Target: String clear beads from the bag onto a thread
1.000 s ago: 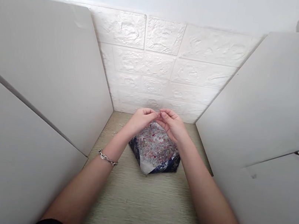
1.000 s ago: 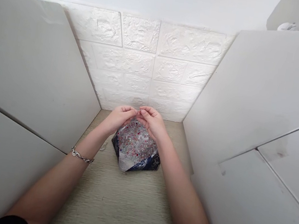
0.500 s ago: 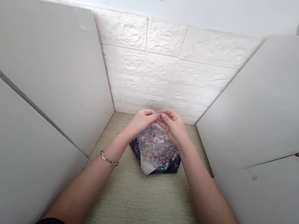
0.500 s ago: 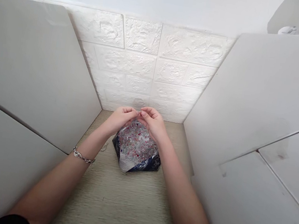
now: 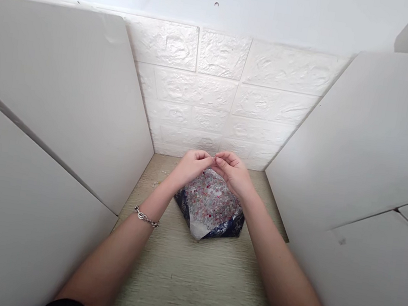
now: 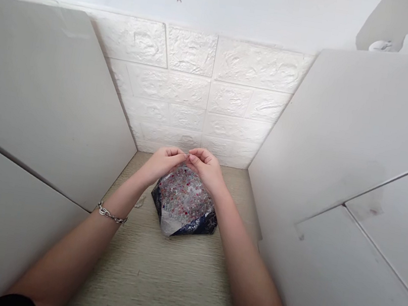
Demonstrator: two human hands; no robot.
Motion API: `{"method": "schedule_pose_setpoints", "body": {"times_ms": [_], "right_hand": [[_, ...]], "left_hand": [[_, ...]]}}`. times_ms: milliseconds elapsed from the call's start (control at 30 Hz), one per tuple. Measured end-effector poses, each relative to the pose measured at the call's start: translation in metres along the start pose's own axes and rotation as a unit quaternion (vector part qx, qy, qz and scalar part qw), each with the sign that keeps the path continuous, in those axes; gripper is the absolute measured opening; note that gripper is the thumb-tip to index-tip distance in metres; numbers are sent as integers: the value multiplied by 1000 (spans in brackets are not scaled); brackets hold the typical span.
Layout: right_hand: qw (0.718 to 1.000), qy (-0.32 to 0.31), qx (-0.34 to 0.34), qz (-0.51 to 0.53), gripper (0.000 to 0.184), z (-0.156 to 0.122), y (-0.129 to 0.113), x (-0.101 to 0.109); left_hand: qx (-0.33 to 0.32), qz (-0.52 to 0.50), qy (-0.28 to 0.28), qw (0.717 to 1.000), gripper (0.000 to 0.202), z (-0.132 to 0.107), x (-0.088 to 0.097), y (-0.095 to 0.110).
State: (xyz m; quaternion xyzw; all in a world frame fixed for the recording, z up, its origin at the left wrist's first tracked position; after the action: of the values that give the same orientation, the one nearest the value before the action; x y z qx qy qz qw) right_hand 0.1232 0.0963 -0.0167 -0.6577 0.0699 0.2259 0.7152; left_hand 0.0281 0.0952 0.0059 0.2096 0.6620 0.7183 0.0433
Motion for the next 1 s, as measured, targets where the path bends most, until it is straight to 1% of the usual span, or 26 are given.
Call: {"method": "schedule_pose_setpoints", "body": {"times_ms": [200,333,500,600,700,767,867,933,1000], "right_hand": [[999,-11,6,-34,26,3,3,3],[997,-21,9,-73,22,5,4,5],[988,-7,17,-150,21,3,-5,9],[979,-1,32,-203,17,0,-16,8],[968,-10,60,-245,14,-2,-28,3],[955,-20,89,-282,13,-4,-36,-2],[931,-42,124,-341,12,-8,-47,-12],[921,-51,132,-364,14,-11,-52,-17],[920,-59,127,-366,15,-12,-53,-20]], "left_hand": [[11,8,-14,1000,23,3,-2,-5],[20,13,-23,999,26,4,-3,-7],[29,-9,-44,999,26,4,-6,-10],[37,-43,-67,996,27,2,-10,-10],[56,-89,-74,992,26,-1,-13,-9],[66,-118,-79,988,27,-4,-15,-8],[63,-146,-91,983,30,-6,-20,-5],[59,-159,-97,981,32,-7,-22,-4],[56,-171,-101,979,32,-7,-22,-3]]}}
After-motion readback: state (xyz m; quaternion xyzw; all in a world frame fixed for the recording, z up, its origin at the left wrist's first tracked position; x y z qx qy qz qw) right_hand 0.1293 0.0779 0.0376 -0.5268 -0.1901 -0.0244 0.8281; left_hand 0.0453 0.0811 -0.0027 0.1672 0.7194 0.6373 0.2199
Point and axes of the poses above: each hand's wrist, its own z-axis towards the middle knuckle, its own x-axis out of the back of the hand, y = z × x, the point moved 10 cm from there along z, towards the middle knuckle, and after that the axes turned 5 degrees about -y, right-handed, at the moved point
